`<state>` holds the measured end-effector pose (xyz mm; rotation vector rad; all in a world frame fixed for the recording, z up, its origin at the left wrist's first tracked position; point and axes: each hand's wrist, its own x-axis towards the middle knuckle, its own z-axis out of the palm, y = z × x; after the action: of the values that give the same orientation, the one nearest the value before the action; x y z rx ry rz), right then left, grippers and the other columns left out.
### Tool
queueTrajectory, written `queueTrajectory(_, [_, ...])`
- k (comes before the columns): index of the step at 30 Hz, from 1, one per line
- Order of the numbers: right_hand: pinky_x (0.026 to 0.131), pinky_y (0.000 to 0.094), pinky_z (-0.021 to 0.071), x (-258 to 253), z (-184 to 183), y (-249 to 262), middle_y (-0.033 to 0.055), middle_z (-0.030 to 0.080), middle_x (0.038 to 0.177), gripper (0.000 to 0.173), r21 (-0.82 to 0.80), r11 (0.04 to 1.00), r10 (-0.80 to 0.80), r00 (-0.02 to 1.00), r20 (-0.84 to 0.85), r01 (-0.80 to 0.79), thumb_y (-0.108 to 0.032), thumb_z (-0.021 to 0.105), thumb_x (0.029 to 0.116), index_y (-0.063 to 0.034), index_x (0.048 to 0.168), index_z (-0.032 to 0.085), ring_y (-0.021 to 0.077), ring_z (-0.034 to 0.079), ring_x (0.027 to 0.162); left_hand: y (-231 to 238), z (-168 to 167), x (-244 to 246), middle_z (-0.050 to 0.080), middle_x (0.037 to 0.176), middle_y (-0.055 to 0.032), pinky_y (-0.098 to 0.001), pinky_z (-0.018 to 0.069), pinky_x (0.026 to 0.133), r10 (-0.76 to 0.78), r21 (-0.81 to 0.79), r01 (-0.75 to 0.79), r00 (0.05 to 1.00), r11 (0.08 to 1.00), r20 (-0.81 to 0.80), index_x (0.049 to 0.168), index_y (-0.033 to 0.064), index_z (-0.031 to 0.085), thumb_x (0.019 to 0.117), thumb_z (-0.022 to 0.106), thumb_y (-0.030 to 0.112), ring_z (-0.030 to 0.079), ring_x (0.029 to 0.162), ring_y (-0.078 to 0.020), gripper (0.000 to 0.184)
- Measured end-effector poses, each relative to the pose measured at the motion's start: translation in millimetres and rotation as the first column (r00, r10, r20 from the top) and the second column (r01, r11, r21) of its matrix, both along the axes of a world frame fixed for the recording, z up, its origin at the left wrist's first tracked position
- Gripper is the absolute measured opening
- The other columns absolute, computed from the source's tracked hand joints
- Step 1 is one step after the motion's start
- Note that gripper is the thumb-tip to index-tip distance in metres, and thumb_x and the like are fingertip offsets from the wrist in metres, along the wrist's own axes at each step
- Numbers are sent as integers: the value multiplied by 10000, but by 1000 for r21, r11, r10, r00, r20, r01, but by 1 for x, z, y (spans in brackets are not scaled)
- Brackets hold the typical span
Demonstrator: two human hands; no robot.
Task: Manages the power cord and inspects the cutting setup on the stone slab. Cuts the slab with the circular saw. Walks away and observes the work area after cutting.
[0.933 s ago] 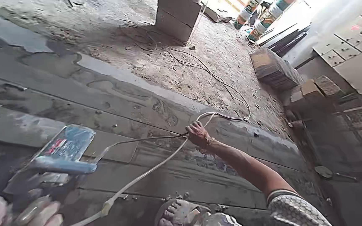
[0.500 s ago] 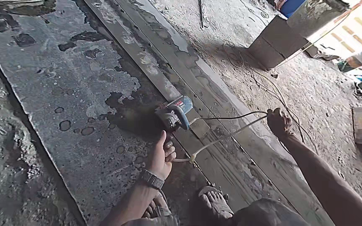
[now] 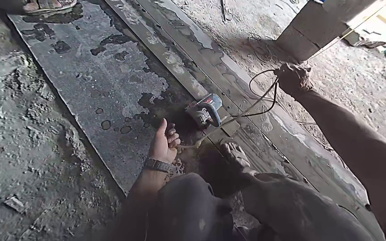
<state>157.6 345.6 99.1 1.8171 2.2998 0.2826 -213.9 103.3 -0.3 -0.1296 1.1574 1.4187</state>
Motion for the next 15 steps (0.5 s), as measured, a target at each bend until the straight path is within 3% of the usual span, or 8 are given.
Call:
queueTrajectory(2, [879,726,468,5,-19,2,342,615,1278,293,-45,996,88,985,149,-82,3,494,1028,-5,1254,680,581,596,1138,-4,-3,-15,422,576,75,-133,320,361,23,0,-23,999,1000,33,864,138,526,1117,342,410,348,384,-2,415])
queueTrajectory(4, [864,684,496,3,-34,12,306,631,1259,287,-137,980,183,930,319,-145,55,541,988,-18,1222,690,551,610,1120,-12,-9,-24,427,576,71,-130,315,357,74,-21,-72,995,997,73,864,136,523,1117,346,409,349,380,-3,412])
queueTrajectory(6, [858,650,506,-8,-48,18,271,648,1247,271,-207,958,267,883,387,-199,62,593,958,-33,1185,707,510,626,1114,-20,-17,-30,427,577,68,-134,316,359,110,-55,-105,989,993,97,859,140,517,1116,349,413,353,382,-9,411])
queueTrajectory(9, [850,646,511,-27,-70,33,257,668,1210,226,-261,926,355,868,348,-274,17,658,937,-45,1140,733,496,639,1080,-26,-35,-39,417,560,68,-152,325,363,157,-108,-145,981,984,111,829,150,511,1113,352,420,354,384,-21,423])
queueTrajectory(15, [820,614,515,-52,-103,49,257,673,1183,217,-277,902,406,870,279,-332,-7,549,1010,-16,1150,715,482,651,1042,-25,-57,-52,454,594,67,-138,324,363,207,-219,-190,977,957,56,836,152,513,1112,339,440,370,395,-7,434])
